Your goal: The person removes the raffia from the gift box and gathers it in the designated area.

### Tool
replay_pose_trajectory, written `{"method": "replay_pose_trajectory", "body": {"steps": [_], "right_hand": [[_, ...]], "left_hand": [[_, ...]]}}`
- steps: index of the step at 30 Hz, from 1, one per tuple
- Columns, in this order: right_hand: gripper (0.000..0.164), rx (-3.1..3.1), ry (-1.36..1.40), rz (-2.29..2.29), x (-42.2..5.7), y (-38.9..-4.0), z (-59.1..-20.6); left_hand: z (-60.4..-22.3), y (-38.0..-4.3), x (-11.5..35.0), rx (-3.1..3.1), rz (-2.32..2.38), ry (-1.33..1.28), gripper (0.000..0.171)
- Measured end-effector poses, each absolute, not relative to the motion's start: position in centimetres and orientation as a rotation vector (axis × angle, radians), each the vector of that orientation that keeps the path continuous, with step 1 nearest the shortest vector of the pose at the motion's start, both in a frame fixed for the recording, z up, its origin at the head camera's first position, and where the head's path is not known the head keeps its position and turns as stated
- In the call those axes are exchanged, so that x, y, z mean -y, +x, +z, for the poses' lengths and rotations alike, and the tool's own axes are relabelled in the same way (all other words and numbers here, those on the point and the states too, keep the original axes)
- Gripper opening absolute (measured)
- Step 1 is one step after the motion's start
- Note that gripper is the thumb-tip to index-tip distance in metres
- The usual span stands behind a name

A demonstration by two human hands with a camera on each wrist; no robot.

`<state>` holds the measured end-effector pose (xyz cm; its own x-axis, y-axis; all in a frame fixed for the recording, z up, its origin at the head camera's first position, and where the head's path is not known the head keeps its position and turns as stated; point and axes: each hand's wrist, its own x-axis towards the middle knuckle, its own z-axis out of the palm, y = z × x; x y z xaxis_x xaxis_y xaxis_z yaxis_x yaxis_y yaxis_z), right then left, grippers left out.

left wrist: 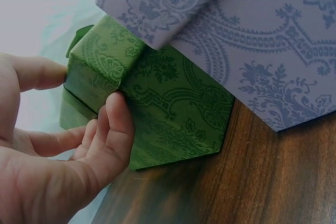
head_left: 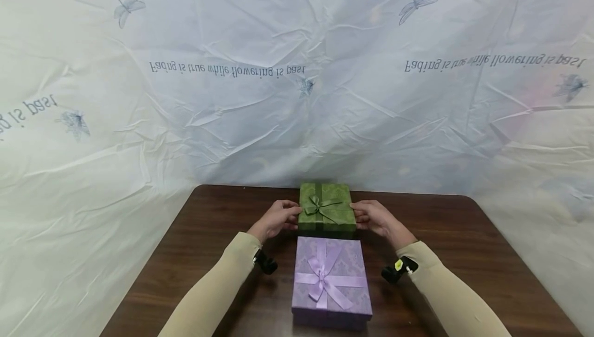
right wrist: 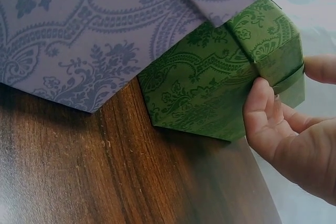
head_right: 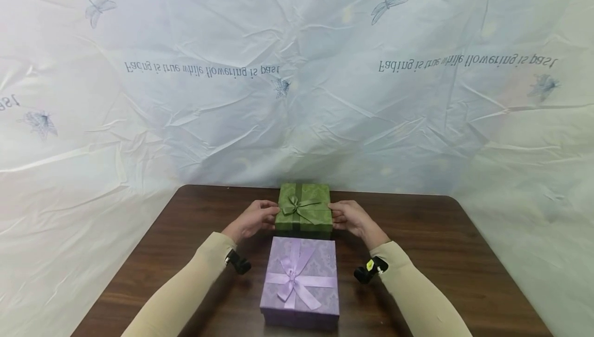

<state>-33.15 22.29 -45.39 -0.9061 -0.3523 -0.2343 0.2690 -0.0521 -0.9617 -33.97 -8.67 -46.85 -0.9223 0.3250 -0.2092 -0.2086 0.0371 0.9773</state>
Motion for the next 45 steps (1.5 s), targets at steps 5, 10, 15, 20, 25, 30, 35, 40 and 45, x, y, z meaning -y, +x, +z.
{"method": "replay_pose_trajectory", "body": {"steps": [5,10,15,20,25,30,35,40,45], "right_hand": [[0.023,-1.829,-0.084,-2.005,-22.3,-33.1,-45.3],[0.018,-1.852,-0.088,-2.008,-22.3,-33.0,-45.1],[0.019,-1.870,-0.093,-2.008,-22.3,-33.0,-44.9],[0.017,-1.877,-0.077,-2.003,-22.4,-32.9,-44.9],[0.018,-1.880,-0.095,-1.993,-22.6,-32.9,-44.6],[0.019,-1.883,-0.106,-1.986,-22.5,-32.9,-44.2],[0.019,-1.887,-0.112,-1.980,-22.2,-32.9,-43.7],[0.018,-1.904,-0.114,-1.976,-22.2,-32.7,-43.5],[0.018,-1.918,-0.109,-1.983,-22.2,-32.5,-43.6]], "left_hand": [[-47.0,-34.1,8.7,-1.934,1.947,0.104,0.046],[-46.7,-34.0,8.8,-1.935,1.947,0.118,0.046],[-46.4,-33.9,8.8,-1.933,1.955,0.117,0.046],[-46.3,-33.8,8.7,-1.932,1.946,0.113,0.047],[-46.0,-33.8,8.6,-1.934,1.951,0.104,0.046],[-45.6,-33.6,8.6,-1.942,1.965,0.094,0.045],[-45.6,-33.6,8.7,-1.931,1.982,0.103,0.045],[-45.9,-33.6,8.6,-1.916,1.989,0.122,0.045],[-45.9,-33.5,8.7,-1.906,1.997,0.109,0.045]]}}
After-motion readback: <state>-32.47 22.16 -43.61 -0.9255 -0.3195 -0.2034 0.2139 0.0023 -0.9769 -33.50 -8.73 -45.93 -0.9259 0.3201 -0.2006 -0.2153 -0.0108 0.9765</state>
